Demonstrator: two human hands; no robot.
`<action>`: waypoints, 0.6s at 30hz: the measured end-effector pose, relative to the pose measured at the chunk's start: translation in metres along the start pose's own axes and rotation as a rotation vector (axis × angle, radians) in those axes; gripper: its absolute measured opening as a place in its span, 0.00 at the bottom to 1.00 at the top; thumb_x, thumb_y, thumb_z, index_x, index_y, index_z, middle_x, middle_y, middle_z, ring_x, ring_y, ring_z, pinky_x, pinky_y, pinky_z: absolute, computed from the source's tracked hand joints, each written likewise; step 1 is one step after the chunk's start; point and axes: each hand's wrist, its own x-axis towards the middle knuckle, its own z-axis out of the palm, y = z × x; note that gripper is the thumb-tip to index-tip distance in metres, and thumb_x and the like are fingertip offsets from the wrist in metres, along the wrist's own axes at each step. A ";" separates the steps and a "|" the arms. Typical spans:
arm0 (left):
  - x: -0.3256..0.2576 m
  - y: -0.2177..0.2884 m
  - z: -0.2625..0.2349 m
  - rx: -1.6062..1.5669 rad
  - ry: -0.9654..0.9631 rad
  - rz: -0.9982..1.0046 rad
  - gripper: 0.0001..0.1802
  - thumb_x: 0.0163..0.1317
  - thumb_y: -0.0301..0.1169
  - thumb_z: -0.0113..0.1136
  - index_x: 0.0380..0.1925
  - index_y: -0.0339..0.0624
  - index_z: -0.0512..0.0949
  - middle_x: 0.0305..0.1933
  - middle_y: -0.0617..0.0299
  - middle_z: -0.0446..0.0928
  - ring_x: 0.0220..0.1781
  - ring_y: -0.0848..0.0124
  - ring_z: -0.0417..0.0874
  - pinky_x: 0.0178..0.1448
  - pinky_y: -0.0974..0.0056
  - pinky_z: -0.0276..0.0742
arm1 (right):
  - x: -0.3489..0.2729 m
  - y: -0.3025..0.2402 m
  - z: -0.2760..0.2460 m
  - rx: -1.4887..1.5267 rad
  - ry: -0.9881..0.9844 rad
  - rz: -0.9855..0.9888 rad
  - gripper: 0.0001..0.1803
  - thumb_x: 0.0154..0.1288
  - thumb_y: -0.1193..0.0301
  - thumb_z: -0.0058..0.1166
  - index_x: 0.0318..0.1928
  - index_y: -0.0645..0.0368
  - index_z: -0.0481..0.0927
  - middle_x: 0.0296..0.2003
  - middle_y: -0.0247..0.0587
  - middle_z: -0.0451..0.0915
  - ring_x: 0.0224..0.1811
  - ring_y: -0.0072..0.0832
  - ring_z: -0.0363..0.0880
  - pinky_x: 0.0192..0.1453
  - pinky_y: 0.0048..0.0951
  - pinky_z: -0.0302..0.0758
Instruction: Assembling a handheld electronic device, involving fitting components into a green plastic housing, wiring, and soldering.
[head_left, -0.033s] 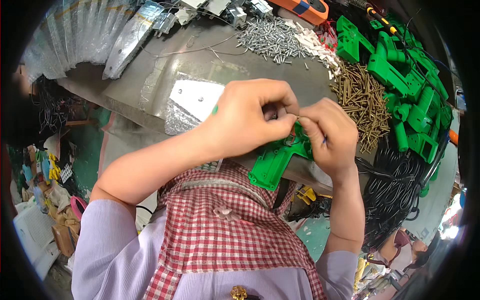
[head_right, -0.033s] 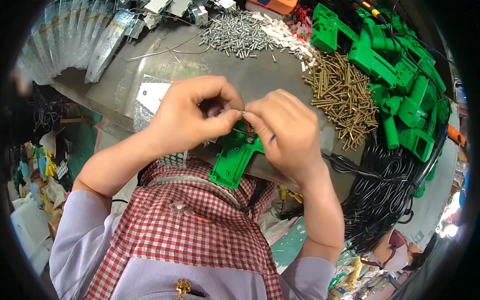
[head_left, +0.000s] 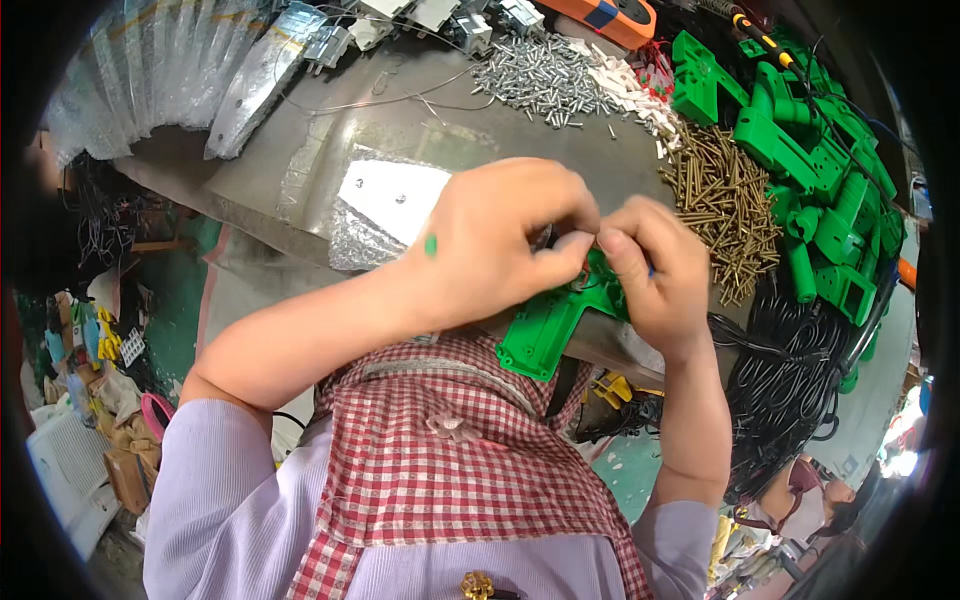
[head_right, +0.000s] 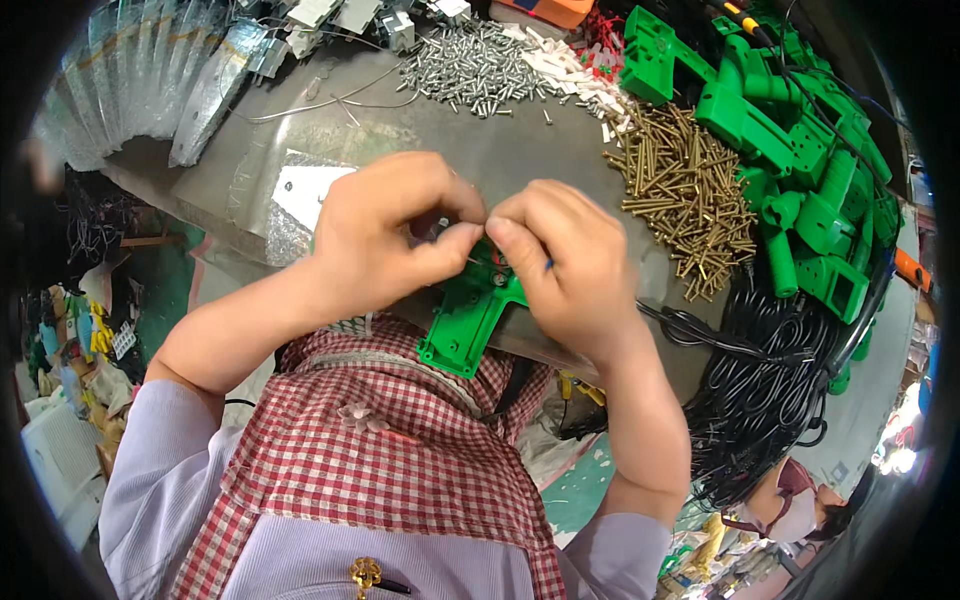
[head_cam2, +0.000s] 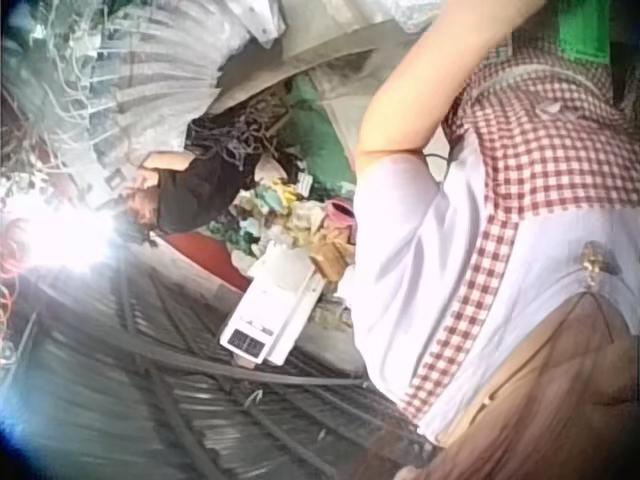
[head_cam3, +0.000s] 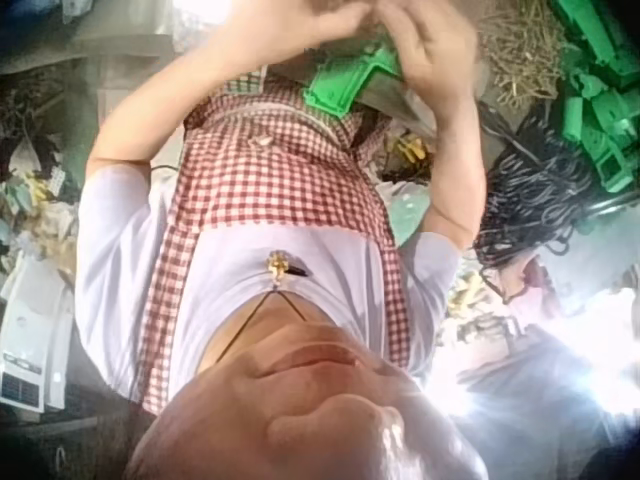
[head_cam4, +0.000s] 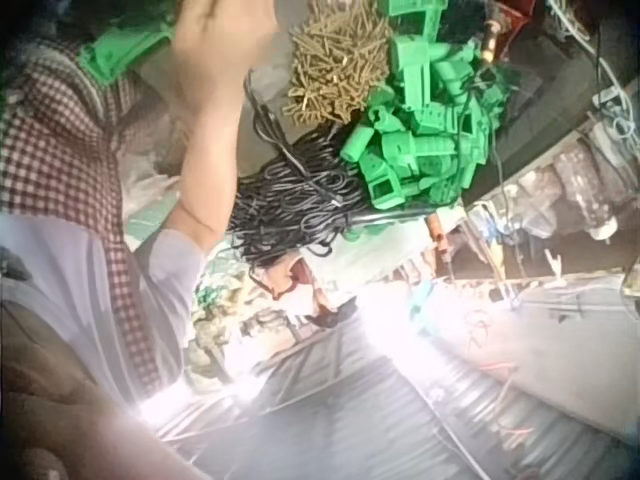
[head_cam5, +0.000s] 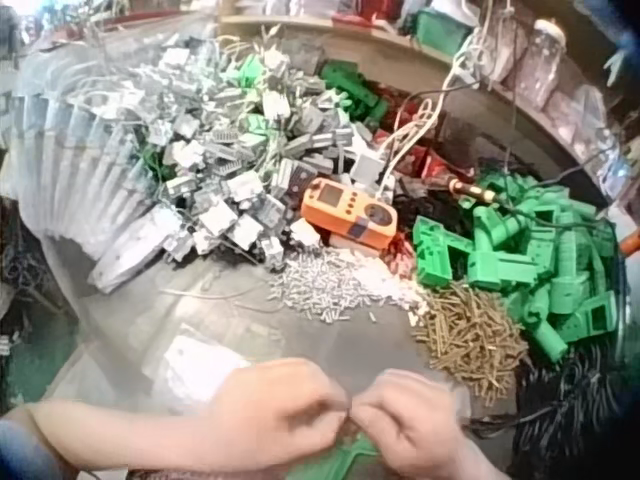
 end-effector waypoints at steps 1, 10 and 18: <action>-0.002 -0.001 0.000 0.000 0.002 -0.002 0.06 0.48 0.23 0.64 0.27 0.40 0.78 0.25 0.63 0.75 0.24 0.73 0.73 0.27 0.69 0.68 | 0.000 -0.002 0.001 0.404 -0.083 0.351 0.08 0.56 0.76 0.61 0.34 0.63 0.76 0.25 0.39 0.75 0.29 0.29 0.74 0.33 0.30 0.71; 0.000 0.000 0.003 -0.187 -0.008 -0.367 0.08 0.46 0.23 0.64 0.29 0.40 0.78 0.24 0.62 0.74 0.23 0.72 0.72 0.27 0.69 0.67 | 0.002 0.007 0.011 -0.078 0.167 -0.053 0.09 0.56 0.76 0.61 0.38 0.61 0.77 0.26 0.37 0.76 0.29 0.28 0.75 0.33 0.30 0.72; -0.003 0.000 0.002 0.015 0.056 -0.087 0.06 0.50 0.23 0.65 0.29 0.39 0.79 0.24 0.65 0.74 0.24 0.76 0.72 0.27 0.71 0.67 | 0.006 -0.008 0.008 0.018 0.062 0.134 0.09 0.54 0.76 0.62 0.34 0.62 0.75 0.24 0.43 0.72 0.28 0.40 0.73 0.32 0.35 0.70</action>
